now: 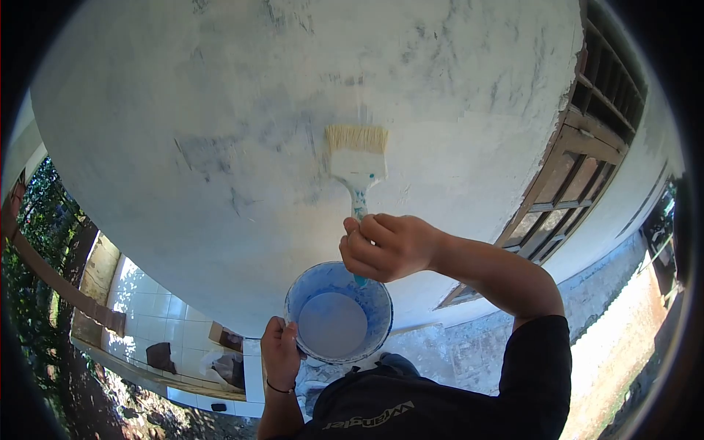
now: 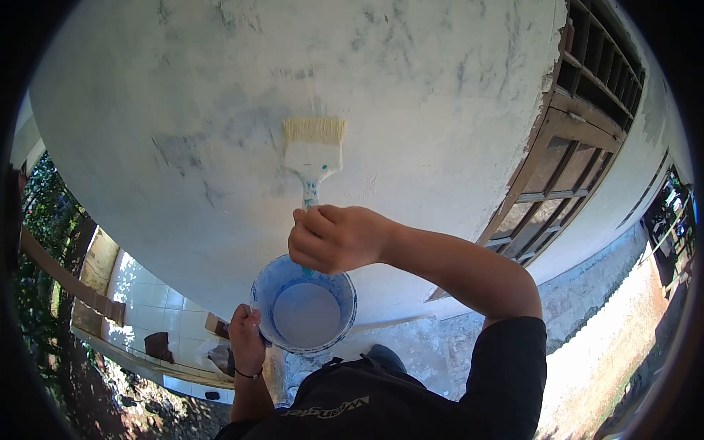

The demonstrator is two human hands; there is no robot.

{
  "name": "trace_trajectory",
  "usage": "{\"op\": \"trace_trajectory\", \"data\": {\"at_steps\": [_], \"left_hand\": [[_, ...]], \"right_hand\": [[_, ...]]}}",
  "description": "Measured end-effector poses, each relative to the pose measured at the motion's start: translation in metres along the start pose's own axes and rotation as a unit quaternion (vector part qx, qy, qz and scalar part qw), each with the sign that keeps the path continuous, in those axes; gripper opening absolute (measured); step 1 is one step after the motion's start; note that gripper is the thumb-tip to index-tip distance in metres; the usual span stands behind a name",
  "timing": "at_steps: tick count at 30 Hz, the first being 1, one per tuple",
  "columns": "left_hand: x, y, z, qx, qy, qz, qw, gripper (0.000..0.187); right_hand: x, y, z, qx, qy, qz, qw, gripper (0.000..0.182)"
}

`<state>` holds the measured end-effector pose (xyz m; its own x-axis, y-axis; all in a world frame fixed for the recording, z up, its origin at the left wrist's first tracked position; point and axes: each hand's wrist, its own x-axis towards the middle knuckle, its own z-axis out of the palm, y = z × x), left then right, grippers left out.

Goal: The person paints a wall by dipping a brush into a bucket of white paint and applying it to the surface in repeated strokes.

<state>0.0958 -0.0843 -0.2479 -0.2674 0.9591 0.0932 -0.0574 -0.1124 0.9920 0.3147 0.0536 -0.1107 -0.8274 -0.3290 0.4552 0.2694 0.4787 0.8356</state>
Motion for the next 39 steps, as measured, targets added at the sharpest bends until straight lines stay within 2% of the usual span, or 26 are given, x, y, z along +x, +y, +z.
{"op": "trace_trajectory", "data": {"at_steps": [2, 4, 6, 7, 8, 9, 10, 12, 13, 14, 16, 19, 20, 22, 24, 26, 28, 29, 31, 32, 34, 35, 37, 38, 39], "left_hand": [[-0.002, -0.002, -0.002, -0.006, 0.006, -0.001, 1.0, 0.024], [-0.004, -0.001, -0.004, 0.007, 0.012, -0.006, 1.0, 0.024], [-0.004, -0.002, -0.006, 0.02, 0.017, -0.012, 1.0, 0.024], [-0.002, -0.004, -0.008, 0.009, 0.012, 0.005, 1.0, 0.024], [-0.001, -0.005, -0.008, -0.003, 0.006, 0.021, 1.0, 0.025], [0.0, -0.001, -0.007, -0.003, 0.005, 0.023, 1.0, 0.025], [0.001, 0.005, -0.006, 0.001, 0.007, 0.024, 1.0, 0.025], [0.005, 0.014, -0.002, 0.003, 0.006, 0.028, 1.0, 0.025], [0.007, 0.017, -0.001, 0.003, 0.008, 0.037, 0.999, 0.025], [0.01, 0.019, 0.0, 0.003, 0.01, 0.048, 0.999, 0.025], [0.015, 0.024, 0.002, -0.02, -0.002, 0.07, 0.997, 0.025], [0.017, 0.032, 0.008, -0.037, 0.004, 0.08, 0.996, 0.025], [0.017, 0.031, 0.008, -0.043, 0.0, 0.081, 0.996, 0.025], [0.017, 0.028, 0.008, -0.05, -0.002, 0.083, 0.995, 0.024], [0.014, 0.021, 0.006, -0.041, -0.011, 0.06, 0.997, 0.024], [0.01, 0.014, 0.003, -0.03, -0.01, 0.043, 0.999, 0.025], [0.007, 0.012, 0.003, -0.021, -0.009, 0.025, 0.999, 0.025], [0.004, 0.013, 0.004, -0.011, -0.007, 0.014, 1.0, 0.026], [0.003, 0.011, 0.004, -0.001, -0.003, -0.003, 1.0, 0.026], [0.004, 0.009, 0.002, 0.001, -0.006, 0.008, 1.0, 0.027], [0.006, 0.008, 0.002, 0.005, -0.007, 0.01, 1.0, 0.027], [0.008, 0.009, 0.002, 0.0, -0.01, 0.029, 1.0, 0.027], [0.01, 0.01, 0.002, -0.014, -0.012, 0.049, 0.999, 0.028], [0.012, 0.012, 0.001, -0.009, -0.01, 0.037, 0.999, 0.028], [0.013, 0.013, 0.0, -0.003, -0.014, 0.072, 0.997, 0.027]], "right_hand": [[-0.013, -0.031, -0.001, 0.043, -0.036, 0.008, 0.998, 0.015], [-0.011, -0.032, -0.012, 0.067, -0.026, 0.016, 0.997, 0.015], [-0.005, -0.024, -0.026, 0.199, -0.015, 0.142, 0.969, 0.015], [-0.001, -0.014, -0.027, 0.273, -0.004, 0.207, 0.939, 0.016], [0.006, 0.003, -0.029, 0.287, 0.005, 0.222, 0.932, 0.016], [0.016, 0.027, -0.042, 0.275, -0.041, 0.205, 0.938, 0.022], [0.026, 0.052, -0.048, 0.217, -0.043, 0.169, 0.961, 0.021], [0.048, 0.097, -0.06, 0.219, -0.015, 0.221, 0.95, 0.021], [0.055, 0.115, -0.062, 0.167, 0.025, 0.176, 0.97, 0.021], [0.063, 0.124, -0.068, 0.122, 0.012, 0.169, 0.978, 0.024], [0.076, 0.135, -0.076, 0.044, 0.052, 0.118, 0.991, 0.022], [0.071, 0.124, -0.07, 0.016, 0.082, 0.087, 0.993, 0.023], [0.063, 0.105, -0.066, 0.016, 0.058, 0.113, 0.992, 0.022], [0.038, 0.06, -0.043, -0.032, 0.043, 0.072, 0.996, 0.015], [0.007, 0.016, -0.024, 0.012, -0.043, -0.004, 0.999, 0.015], [-0.015, -0.015, -0.013, 0.047, -0.046, -0.014, 0.998, 0.014], [-0.018, -0.021, -0.028, 0.107, -0.027, 0.046, 0.993, 0.018], [-0.019, -0.022, -0.035, 0.11, -0.026, 0.046, 0.992, 0.018], [-0.019, -0.023, -0.049, 0.283, 0.035, 0.256, 0.924, 0.022], [-0.018, -0.022, -0.057, 0.288, 0.033, 0.257, 0.922, 0.022], [-0.015, -0.017, -0.076, 0.36, 0.073, 0.32, 0.873, 0.031], [-0.012, -0.013, -0.086, 0.367, 0.07, 0.326, 0.868, 0.031], [-0.006, -0.008, -0.103, 0.415, 0.106, 0.284, 0.858, 0.03], [-0.005, -0.011, -0.11, 0.423, 0.105, 0.292, 0.851, 0.03], [-0.003, -0.014, -0.115, 0.461, 0.11, 0.298, 0.828, 0.028]]}}
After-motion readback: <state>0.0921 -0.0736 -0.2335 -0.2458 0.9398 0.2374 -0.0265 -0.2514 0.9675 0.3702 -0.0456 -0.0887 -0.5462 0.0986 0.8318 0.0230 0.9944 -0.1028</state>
